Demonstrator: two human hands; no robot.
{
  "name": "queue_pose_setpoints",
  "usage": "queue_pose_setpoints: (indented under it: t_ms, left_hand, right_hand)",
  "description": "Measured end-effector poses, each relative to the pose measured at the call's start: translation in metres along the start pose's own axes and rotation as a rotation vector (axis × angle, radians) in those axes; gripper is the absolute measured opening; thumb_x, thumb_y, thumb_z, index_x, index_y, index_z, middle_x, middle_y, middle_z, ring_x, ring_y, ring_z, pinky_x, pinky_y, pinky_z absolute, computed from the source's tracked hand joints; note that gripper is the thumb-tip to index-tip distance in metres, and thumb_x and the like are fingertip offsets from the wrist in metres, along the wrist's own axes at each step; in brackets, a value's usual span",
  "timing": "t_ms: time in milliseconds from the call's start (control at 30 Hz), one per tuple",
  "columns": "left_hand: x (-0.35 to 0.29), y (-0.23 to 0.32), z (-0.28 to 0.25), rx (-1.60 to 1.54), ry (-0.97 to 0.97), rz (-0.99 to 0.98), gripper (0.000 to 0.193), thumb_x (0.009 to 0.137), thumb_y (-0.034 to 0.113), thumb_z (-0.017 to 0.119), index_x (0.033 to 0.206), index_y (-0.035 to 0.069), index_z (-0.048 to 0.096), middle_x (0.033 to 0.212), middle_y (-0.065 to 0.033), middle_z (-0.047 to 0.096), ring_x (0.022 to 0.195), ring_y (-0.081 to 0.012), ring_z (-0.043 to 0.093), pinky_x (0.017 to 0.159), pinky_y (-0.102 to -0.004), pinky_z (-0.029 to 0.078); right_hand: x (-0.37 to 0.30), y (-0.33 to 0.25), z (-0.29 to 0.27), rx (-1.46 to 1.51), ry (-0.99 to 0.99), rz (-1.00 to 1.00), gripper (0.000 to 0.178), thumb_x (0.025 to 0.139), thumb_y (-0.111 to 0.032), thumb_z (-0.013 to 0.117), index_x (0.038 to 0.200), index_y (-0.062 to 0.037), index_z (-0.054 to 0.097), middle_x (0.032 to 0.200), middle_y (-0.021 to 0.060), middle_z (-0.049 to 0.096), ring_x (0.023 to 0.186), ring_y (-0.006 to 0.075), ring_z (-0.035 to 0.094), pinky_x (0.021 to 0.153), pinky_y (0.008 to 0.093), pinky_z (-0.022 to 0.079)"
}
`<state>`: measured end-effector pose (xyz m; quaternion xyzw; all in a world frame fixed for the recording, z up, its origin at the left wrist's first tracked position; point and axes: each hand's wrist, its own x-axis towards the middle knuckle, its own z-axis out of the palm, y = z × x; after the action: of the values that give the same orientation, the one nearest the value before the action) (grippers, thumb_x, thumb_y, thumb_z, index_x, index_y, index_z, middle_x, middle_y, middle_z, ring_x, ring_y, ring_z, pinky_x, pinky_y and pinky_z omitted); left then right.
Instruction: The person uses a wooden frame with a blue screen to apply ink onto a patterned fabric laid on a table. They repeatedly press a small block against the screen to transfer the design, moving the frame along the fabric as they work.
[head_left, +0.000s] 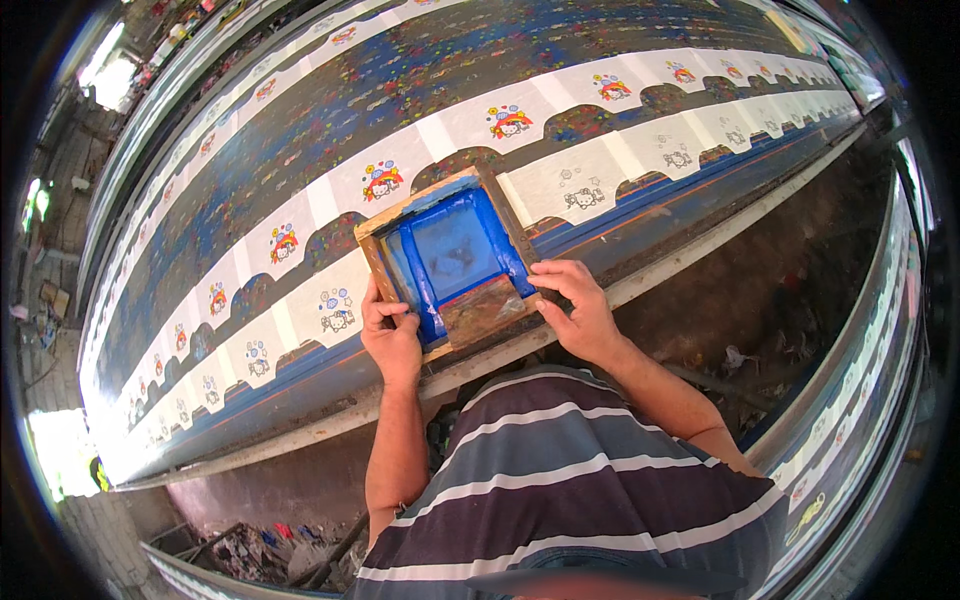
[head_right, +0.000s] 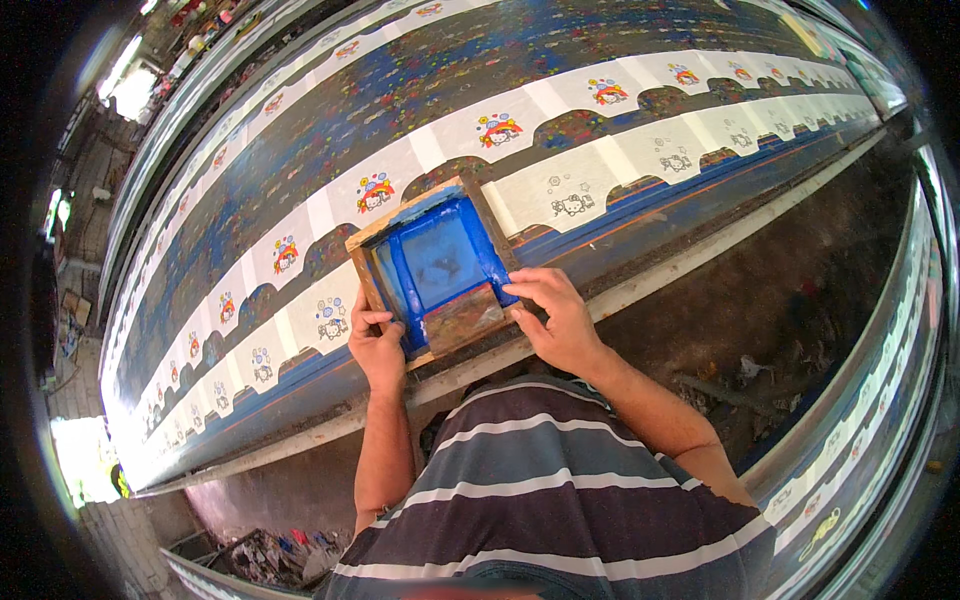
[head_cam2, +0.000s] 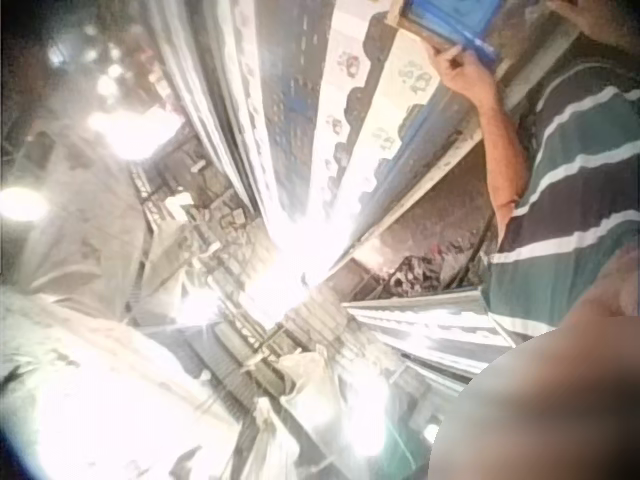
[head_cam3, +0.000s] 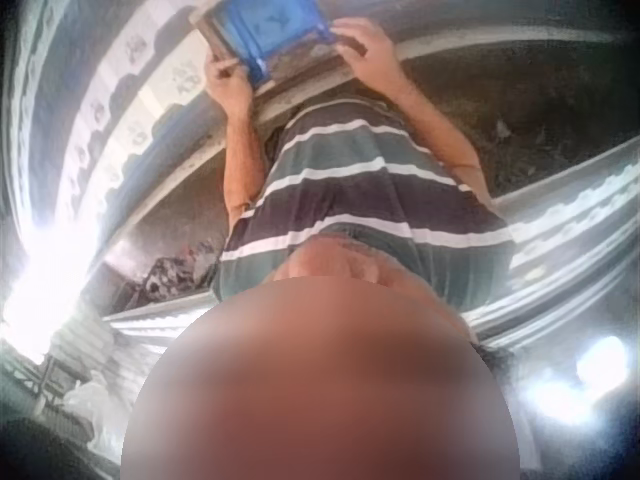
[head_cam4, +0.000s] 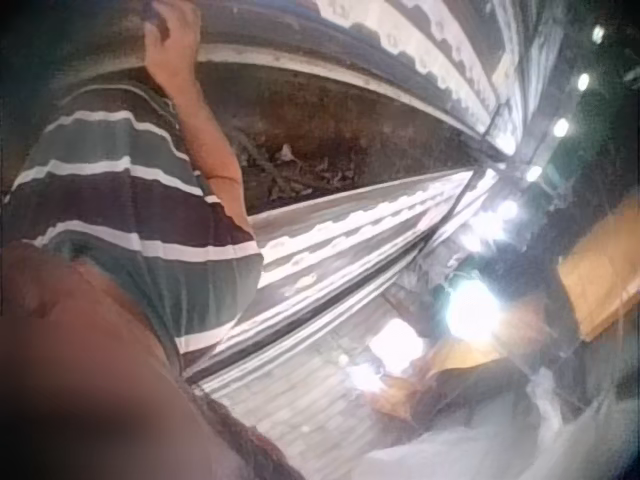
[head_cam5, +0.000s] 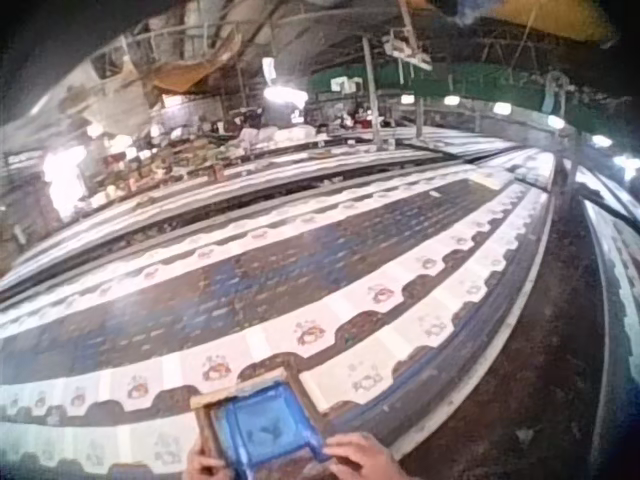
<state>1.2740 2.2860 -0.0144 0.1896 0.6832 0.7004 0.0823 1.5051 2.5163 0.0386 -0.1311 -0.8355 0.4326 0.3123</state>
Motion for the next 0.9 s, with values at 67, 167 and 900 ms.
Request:
queue_pose_setpoints:
  t_ms: [67, 167, 900]
  left_hand:
    - [0.0, 0.001, -0.001, 0.012, -0.007, -0.02, 0.029, 0.084, -0.02, 0.071, 0.096, 0.007, 0.072, 0.181, -0.0221, 0.051, 0.159, -0.0292, 0.058, 0.122, -0.0375, 0.049]
    - [0.0, 0.002, -0.001, 0.011, -0.017, -0.025, 0.03, 0.084, -0.021, 0.071, 0.096, 0.007, 0.072, 0.181, -0.0212, 0.051, 0.156, -0.0265, 0.061, 0.119, -0.0358, 0.05]
    - [-0.001, 0.001, 0.002, 0.134, 0.006, -0.007, 0.027, 0.082, -0.02, 0.07, 0.088, 0.006, 0.067, 0.18, -0.0229, 0.053, 0.163, -0.0333, 0.056, 0.13, -0.0421, 0.043]
  right_hand:
    - [0.004, -0.003, -0.001, -0.04, -0.038, -0.089, 0.036, 0.095, -0.005, 0.085, 0.131, -0.0056, 0.08, 0.14, 0.0156, 0.075, 0.134, 0.0393, 0.07, 0.118, 0.0526, 0.055]
    - [0.013, -0.01, 0.006, -0.072, -0.12, -0.259, 0.04, 0.091, -0.011, 0.09, 0.13, -0.0077, 0.079, 0.138, 0.0125, 0.074, 0.134, 0.0376, 0.069, 0.117, 0.0543, 0.055]
    - [0.06, -0.029, 0.027, -0.339, -0.473, -0.399, 0.029, 0.097, -0.016, 0.069, 0.122, -0.0045, 0.08, 0.112, 0.0118, 0.075, 0.11, 0.0328, 0.073, 0.097, 0.0472, 0.057]
